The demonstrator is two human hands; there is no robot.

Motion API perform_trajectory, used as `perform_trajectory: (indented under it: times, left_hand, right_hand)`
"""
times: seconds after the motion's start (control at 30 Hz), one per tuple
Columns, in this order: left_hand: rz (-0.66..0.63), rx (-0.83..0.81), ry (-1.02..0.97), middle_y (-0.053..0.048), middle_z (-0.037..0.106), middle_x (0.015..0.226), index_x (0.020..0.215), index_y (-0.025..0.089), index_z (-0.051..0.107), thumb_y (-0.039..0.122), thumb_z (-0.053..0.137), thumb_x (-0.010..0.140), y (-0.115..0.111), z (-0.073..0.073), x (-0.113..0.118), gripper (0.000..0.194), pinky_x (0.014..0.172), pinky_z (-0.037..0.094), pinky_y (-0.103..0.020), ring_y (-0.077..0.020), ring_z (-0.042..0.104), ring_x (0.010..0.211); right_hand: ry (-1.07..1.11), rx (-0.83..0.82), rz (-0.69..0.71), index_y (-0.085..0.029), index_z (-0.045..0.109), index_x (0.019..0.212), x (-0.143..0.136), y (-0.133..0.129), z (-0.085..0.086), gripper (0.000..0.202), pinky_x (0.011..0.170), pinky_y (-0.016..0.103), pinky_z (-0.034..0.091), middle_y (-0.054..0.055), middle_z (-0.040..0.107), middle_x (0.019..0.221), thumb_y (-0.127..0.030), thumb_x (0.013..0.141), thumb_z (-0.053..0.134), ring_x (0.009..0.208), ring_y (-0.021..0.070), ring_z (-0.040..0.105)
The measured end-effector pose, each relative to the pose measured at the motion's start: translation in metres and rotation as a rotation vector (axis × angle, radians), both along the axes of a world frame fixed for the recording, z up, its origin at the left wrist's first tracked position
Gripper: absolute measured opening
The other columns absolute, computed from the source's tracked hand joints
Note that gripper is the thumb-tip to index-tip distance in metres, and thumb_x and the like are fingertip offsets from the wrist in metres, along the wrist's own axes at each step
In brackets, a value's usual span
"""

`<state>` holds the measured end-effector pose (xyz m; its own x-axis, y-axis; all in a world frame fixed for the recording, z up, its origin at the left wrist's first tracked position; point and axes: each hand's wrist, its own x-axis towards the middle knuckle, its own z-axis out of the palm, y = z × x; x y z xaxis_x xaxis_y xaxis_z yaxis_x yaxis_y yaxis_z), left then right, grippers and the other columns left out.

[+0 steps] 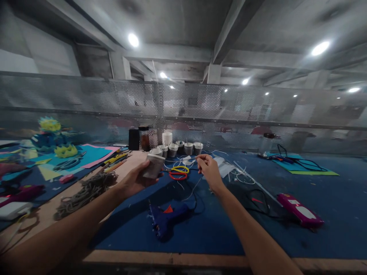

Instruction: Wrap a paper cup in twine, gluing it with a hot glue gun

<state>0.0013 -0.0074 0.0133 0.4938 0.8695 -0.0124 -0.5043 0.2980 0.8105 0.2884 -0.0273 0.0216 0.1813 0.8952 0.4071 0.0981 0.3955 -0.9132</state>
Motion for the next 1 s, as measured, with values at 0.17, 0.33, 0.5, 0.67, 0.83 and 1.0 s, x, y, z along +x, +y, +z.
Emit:
perform_trajectory:
  times: [0.17,0.33,0.5,0.67,0.83,1.0]
  left_hand:
    - [0.000,0.026,-0.019,-0.020,0.071,0.111,0.125,0.009,0.060,0.035,0.059,0.089,0.002,-0.001,-0.006,0.044,0.076,0.059,-0.040,-0.0308,0.069,0.098]
    - [0.066,0.025,-0.021,-0.018,0.070,0.115,0.126,0.011,0.061,0.032,0.058,0.088,0.004,0.001,-0.009,0.043,0.081,0.057,-0.043,-0.0308,0.068,0.101]
    - [0.069,0.042,-0.036,-0.021,0.069,0.118,0.126,0.007,0.061,0.032,0.056,0.088,0.006,0.000,-0.008,0.046,0.083,0.057,-0.042,-0.0327,0.067,0.105]
    - [0.089,0.048,-0.081,-0.018,0.072,0.112,0.123,0.008,0.063,0.029,0.057,0.088,0.007,-0.001,-0.006,0.041,0.082,0.057,-0.039,-0.0301,0.069,0.100]
    - [0.033,0.069,-0.139,-0.015,0.074,0.108,0.123,0.011,0.063,0.026,0.058,0.089,0.006,0.001,-0.006,0.038,0.078,0.057,-0.034,-0.0262,0.071,0.093]
    - [0.008,0.043,-0.152,-0.020,0.073,0.107,0.125,0.006,0.062,0.032,0.056,0.088,0.010,0.000,-0.013,0.045,0.073,0.057,-0.034,-0.0287,0.070,0.094]
  right_hand:
    - [-0.015,0.012,0.045,-0.017,0.063,0.088,-0.001,-0.005,0.003,0.020,0.042,0.021,0.030,-0.005,0.054,0.060,-0.036,0.081,0.064,0.045,0.0079,0.046]
    - [-0.069,0.012,0.192,-0.018,0.063,0.090,-0.011,-0.023,0.010,0.019,0.044,0.021,0.032,-0.005,0.056,0.058,-0.036,0.084,0.064,0.045,0.0076,0.045]
    - [-0.175,-0.025,0.321,-0.018,0.065,0.097,-0.019,-0.035,0.012,0.023,0.046,0.021,0.037,-0.003,0.060,0.060,-0.038,0.086,0.062,0.043,0.0074,0.045]
    - [-0.293,-0.017,0.447,-0.020,0.064,0.112,-0.035,-0.056,0.020,0.029,0.053,0.025,0.047,0.001,0.066,0.076,-0.036,0.089,0.058,0.053,0.0111,0.057]
    - [-0.614,0.088,0.527,-0.030,0.056,0.130,-0.069,-0.114,0.037,0.040,0.074,0.031,0.055,0.004,0.069,0.108,-0.027,0.090,0.059,0.085,0.0180,0.068]
    - [-1.150,0.352,0.650,-0.031,0.036,0.147,-0.090,-0.157,0.044,0.053,0.085,0.033,0.053,0.006,0.061,0.132,-0.029,0.096,0.051,0.110,0.0222,0.062]
